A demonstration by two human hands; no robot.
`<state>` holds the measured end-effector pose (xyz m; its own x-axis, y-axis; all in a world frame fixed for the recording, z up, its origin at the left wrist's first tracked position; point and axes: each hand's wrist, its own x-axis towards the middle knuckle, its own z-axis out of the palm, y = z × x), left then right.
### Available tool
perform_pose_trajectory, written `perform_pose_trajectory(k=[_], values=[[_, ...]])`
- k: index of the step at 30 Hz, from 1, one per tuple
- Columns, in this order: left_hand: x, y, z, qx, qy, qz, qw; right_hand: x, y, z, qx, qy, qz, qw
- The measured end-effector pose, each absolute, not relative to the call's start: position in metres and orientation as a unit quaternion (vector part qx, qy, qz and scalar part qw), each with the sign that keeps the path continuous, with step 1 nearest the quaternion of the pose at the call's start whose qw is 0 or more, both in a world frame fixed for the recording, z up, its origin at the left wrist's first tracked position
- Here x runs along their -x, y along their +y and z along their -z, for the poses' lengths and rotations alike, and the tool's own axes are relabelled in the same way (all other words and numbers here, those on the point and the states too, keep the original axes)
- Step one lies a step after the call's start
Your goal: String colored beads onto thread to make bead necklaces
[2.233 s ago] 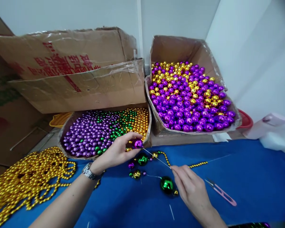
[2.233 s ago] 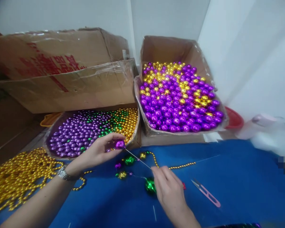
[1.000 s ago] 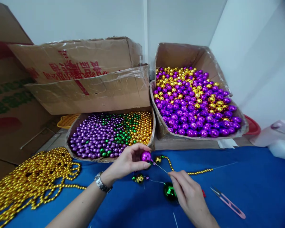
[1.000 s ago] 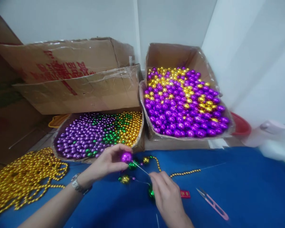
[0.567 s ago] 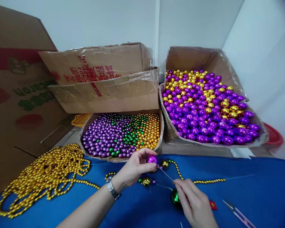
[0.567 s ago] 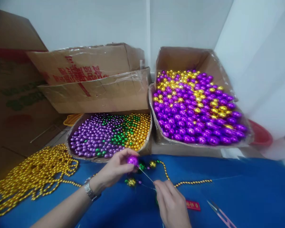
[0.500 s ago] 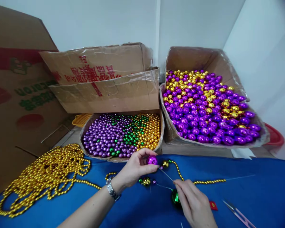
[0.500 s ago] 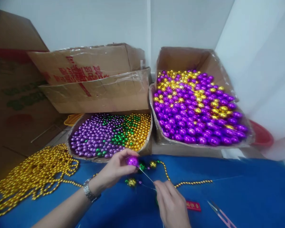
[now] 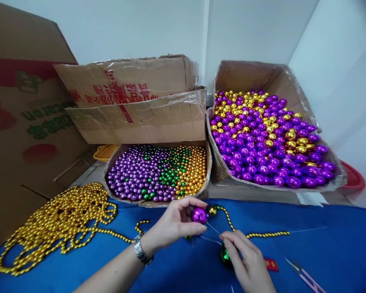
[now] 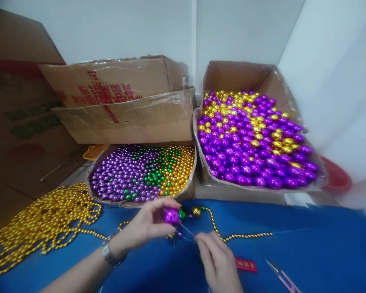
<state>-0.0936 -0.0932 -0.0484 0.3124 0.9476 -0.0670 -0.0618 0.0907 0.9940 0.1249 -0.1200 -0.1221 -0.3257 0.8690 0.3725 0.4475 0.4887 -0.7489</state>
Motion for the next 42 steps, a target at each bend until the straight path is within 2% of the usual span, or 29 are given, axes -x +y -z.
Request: perform_pose_trajectory(k=[6,8,10,12,15,22,27,32,38,42], values=[[0.1,-0.091,0.041,-0.582,0.389,-0.376,0.607,-0.123,-0.121,0.12,0.432,-0.758,-0.268,0.408],[0.115,-0.076,0.034,-0.643,0.439,-0.379,0.501,-0.127,-0.119,0.119,0.436,-0.763,-0.247,0.409],[0.134,-0.054,0.03,-0.712,0.532,-0.345,0.302,-0.131,-0.117,0.118,0.443,-0.764,-0.233,0.408],[0.153,-0.028,0.033,-0.76,0.596,-0.227,0.128,-0.132,-0.116,0.117,0.449,-0.762,-0.223,0.41],[0.171,0.005,0.046,-0.767,0.621,-0.144,0.077,-0.131,-0.118,0.116,0.452,-0.761,-0.219,0.411],[0.164,0.04,0.084,-0.759,0.626,-0.135,0.122,-0.128,-0.118,0.118,0.453,-0.756,-0.23,0.413],[0.156,0.04,0.073,-0.728,0.615,-0.218,0.209,-0.129,-0.119,0.117,0.451,-0.761,-0.232,0.406],[0.144,0.005,0.044,-0.679,0.563,-0.326,0.34,-0.127,-0.12,0.113,0.453,-0.756,-0.235,0.41],[0.122,-0.038,0.037,-0.397,0.404,-0.488,0.664,-0.12,-0.119,0.111,0.444,-0.759,-0.23,0.418],[0.111,-0.047,0.039,-0.314,0.391,-0.514,0.697,-0.118,-0.12,0.11,0.445,-0.76,-0.221,0.42]])
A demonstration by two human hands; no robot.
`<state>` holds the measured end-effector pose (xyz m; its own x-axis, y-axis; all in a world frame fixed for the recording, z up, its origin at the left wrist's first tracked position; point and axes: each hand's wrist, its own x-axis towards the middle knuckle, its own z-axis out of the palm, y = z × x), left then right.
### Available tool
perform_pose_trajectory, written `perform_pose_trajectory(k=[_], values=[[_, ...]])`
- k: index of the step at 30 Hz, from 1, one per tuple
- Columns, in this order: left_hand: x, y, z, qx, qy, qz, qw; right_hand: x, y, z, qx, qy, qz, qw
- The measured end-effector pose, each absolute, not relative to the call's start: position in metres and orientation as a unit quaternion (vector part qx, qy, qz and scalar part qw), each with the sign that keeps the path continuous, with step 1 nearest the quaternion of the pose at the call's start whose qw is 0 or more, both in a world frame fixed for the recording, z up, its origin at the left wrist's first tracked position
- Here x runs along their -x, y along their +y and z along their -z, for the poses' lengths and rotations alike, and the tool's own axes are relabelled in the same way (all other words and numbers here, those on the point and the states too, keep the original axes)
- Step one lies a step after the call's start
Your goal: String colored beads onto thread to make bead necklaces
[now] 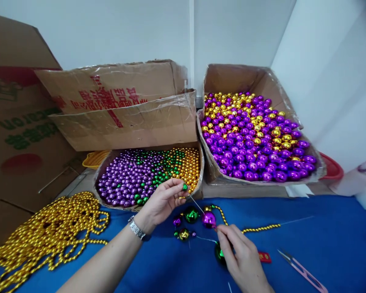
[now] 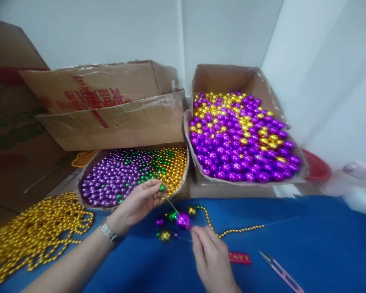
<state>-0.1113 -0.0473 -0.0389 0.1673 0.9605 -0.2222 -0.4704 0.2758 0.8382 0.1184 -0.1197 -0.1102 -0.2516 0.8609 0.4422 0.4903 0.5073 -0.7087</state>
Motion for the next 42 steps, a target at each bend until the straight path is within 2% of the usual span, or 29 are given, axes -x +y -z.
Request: perform_pose_trajectory(k=[15,21,25,30,33,38,42], values=[[0.09,-0.054,0.035,-0.253,0.408,-0.573,0.664,-0.125,-0.122,0.117,0.445,-0.757,-0.22,0.425],[0.09,-0.056,0.04,-0.324,0.406,-0.564,0.642,-0.126,-0.121,0.114,0.449,-0.755,-0.217,0.426],[0.09,-0.057,0.041,-0.413,0.43,-0.552,0.583,-0.129,-0.121,0.116,0.442,-0.764,-0.195,0.427],[0.085,-0.057,0.037,-0.529,0.485,-0.535,0.446,-0.131,-0.121,0.127,0.447,-0.785,-0.075,0.421],[0.078,-0.055,0.034,-0.547,0.49,-0.54,0.411,-0.131,-0.12,0.129,0.445,-0.785,-0.058,0.426],[0.064,-0.046,0.034,-0.529,0.466,-0.552,0.445,-0.136,-0.117,0.125,0.463,-0.765,-0.09,0.438],[0.054,-0.038,0.036,-0.503,0.451,-0.551,0.489,-0.144,-0.115,0.124,0.473,-0.759,-0.065,0.442]])
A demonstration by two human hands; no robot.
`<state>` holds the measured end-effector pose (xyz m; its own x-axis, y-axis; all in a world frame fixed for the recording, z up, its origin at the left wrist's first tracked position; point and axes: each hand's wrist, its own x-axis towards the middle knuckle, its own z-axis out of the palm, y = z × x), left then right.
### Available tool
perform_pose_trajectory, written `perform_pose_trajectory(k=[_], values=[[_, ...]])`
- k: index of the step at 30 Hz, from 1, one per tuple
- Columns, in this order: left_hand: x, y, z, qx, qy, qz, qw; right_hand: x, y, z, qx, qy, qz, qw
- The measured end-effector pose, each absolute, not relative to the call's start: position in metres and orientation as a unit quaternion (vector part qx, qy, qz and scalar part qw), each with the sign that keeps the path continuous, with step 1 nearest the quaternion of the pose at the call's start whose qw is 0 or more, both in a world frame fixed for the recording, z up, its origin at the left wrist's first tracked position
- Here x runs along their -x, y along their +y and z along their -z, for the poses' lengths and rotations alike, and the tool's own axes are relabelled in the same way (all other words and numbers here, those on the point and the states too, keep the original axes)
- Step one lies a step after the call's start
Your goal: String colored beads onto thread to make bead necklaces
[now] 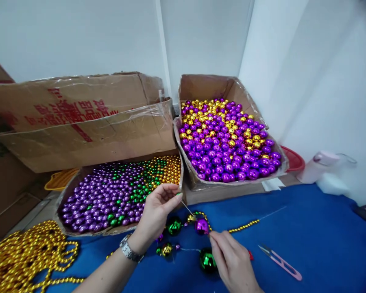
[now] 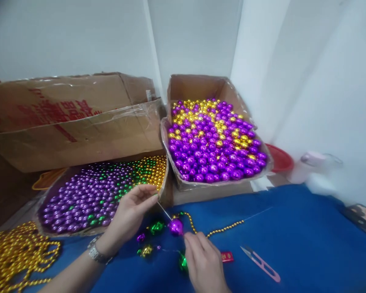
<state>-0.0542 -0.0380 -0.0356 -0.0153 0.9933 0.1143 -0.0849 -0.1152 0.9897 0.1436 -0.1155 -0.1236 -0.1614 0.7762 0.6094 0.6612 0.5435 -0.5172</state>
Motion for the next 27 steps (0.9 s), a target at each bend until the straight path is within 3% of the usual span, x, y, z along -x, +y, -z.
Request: perform_pose_trajectory(k=[14,22,27], values=[[0.028,-0.021,0.029,-0.369,0.409,-0.546,0.631,-0.167,-0.115,0.119,0.483,-0.751,-0.127,0.432],[0.027,-0.025,0.03,-0.513,0.44,-0.524,0.518,-0.167,-0.109,0.122,0.484,-0.753,-0.121,0.43],[0.02,-0.004,0.007,-0.625,0.413,-0.485,0.451,-0.165,-0.102,0.127,0.508,-0.715,-0.129,0.463]])
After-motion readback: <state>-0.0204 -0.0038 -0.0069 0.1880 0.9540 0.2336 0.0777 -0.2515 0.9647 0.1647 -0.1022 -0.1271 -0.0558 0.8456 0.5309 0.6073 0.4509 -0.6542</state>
